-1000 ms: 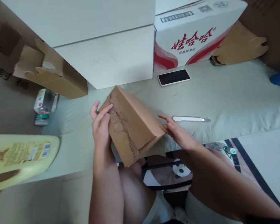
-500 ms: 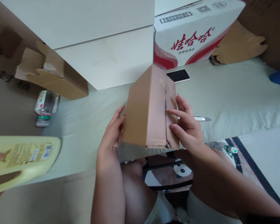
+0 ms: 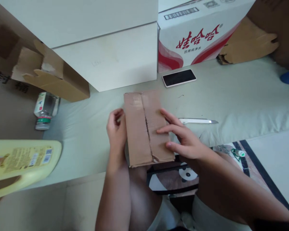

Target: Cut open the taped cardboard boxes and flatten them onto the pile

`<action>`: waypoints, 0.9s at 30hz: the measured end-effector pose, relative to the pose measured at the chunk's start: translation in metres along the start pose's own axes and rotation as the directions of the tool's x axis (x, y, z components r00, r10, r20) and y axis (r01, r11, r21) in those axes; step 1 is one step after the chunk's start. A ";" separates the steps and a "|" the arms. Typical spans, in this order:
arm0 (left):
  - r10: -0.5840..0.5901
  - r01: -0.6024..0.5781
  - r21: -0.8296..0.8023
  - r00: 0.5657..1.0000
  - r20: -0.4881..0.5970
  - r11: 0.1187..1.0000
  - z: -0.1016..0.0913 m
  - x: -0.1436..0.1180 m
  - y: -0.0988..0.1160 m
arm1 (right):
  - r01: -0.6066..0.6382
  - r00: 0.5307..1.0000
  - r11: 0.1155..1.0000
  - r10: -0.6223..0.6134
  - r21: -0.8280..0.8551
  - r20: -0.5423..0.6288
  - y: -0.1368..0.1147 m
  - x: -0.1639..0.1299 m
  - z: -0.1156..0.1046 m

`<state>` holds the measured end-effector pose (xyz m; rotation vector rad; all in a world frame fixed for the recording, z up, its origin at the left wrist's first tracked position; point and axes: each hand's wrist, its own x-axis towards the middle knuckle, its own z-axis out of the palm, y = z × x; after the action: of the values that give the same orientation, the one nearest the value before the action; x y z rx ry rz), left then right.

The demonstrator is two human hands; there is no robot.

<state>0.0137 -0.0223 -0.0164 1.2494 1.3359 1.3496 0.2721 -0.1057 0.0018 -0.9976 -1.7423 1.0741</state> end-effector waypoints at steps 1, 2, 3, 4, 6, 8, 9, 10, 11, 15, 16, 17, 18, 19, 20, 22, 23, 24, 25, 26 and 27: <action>0.087 -0.087 0.005 0.995 -0.044 0.996 -0.001 0.001 0.002 | 0.017 0.998 1.000 -0.018 0.012 0.053 0.000 0.001 0.001; 0.176 -0.176 0.010 0.983 -0.054 0.984 -0.002 0.002 0.004 | 0.047 0.994 0.998 -0.050 0.028 0.101 -0.001 0.002 0.001; 0.245 -0.245 0.018 0.969 -0.028 0.969 -0.004 0.003 0.005 | 0.080 0.988 0.996 -0.085 0.041 0.131 -0.001 0.003 0.001; 0.282 -0.283 0.030 0.959 0.024 0.959 -0.005 0.004 0.006 | 0.099 0.987 0.994 -0.103 0.038 0.123 -0.001 0.003 0.000; 0.307 -0.315 0.086 0.946 0.102 0.945 -0.008 0.005 0.006 | 0.045 0.999 0.996 -0.047 -0.076 -0.026 0.002 0.003 -0.004; 0.309 -0.323 0.121 0.944 0.118 0.939 -0.009 0.006 0.004 | -0.190 0.959 0.928 0.106 -0.320 -0.261 0.010 0.000 -0.013; 0.311 -0.324 0.125 0.944 0.113 0.938 -0.009 0.006 0.003 | -0.334 0.918 0.833 0.181 -0.441 -0.352 0.015 -0.002 -0.019; 0.310 -0.323 0.130 0.944 0.110 0.937 -0.009 0.006 0.002 | -0.451 0.879 0.711 0.246 -0.540 -0.409 0.021 -0.005 -0.026; 0.310 -0.322 0.135 0.945 0.104 0.937 -0.008 0.007 0.001 | -0.522 0.850 0.589 0.302 -0.617 -0.431 0.027 -0.009 -0.033; 0.328 -0.333 0.151 0.943 0.054 0.931 0.000 0.006 0.002 | -0.533 0.830 0.357 0.398 -0.767 -0.392 0.046 -0.023 -0.057; 0.335 -0.338 0.152 0.941 0.041 0.929 0.004 0.005 0.003 | -0.523 0.833 0.338 0.399 -0.782 -0.384 0.048 -0.025 -0.060; 0.340 -0.341 0.155 0.940 0.031 0.927 0.007 0.003 0.004 | -0.513 0.838 0.331 0.392 -0.792 -0.379 0.047 -0.026 -0.063; 0.344 -0.343 0.158 0.939 0.024 0.926 0.011 0.000 0.005 | -0.508 0.846 0.338 0.367 -0.792 -0.386 0.044 -0.026 -0.064; 0.348 -0.346 0.164 0.937 0.017 0.924 0.014 -0.003 0.005 | -0.505 0.857 0.367 0.320 -0.781 -0.404 0.037 -0.026 -0.064; 0.354 -0.350 0.173 0.935 0.012 0.921 0.018 -0.006 0.006 | -0.500 0.866 0.421 0.253 -0.757 -0.431 0.028 -0.025 -0.063; 0.376 -0.370 0.190 0.927 0.004 0.909 0.024 -0.012 0.006 | -0.461 0.847 0.608 0.083 -0.647 -0.526 0.002 -0.020 -0.057; 0.393 -0.385 0.198 0.920 0.002 0.901 0.026 -0.014 0.006 | -0.406 0.815 0.720 0.008 -0.563 -0.579 -0.013 -0.017 -0.052; 0.410 -0.402 0.207 0.912 0.004 0.892 0.028 -0.016 0.006 | -0.328 0.789 0.815 -0.043 -0.478 -0.613 -0.027 -0.012 -0.047; 0.426 -0.419 0.219 0.904 0.012 0.881 0.028 -0.017 0.005 | -0.237 0.782 0.879 -0.080 -0.414 -0.618 -0.041 -0.007 -0.042; 0.442 -0.435 0.234 0.897 0.027 0.869 0.028 -0.017 0.004 | -0.151 0.787 0.913 -0.120 -0.379 -0.605 -0.053 -0.002 -0.037; 0.453 -0.449 0.254 0.890 0.045 0.857 0.027 -0.017 0.004 | -0.076 0.800 0.925 -0.168 -0.374 -0.577 -0.063 0.004 -0.033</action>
<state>0.0433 -0.0353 -0.0161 1.8221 1.3084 1.5353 0.2887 -0.1140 0.0707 -1.3494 -1.4378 0.3040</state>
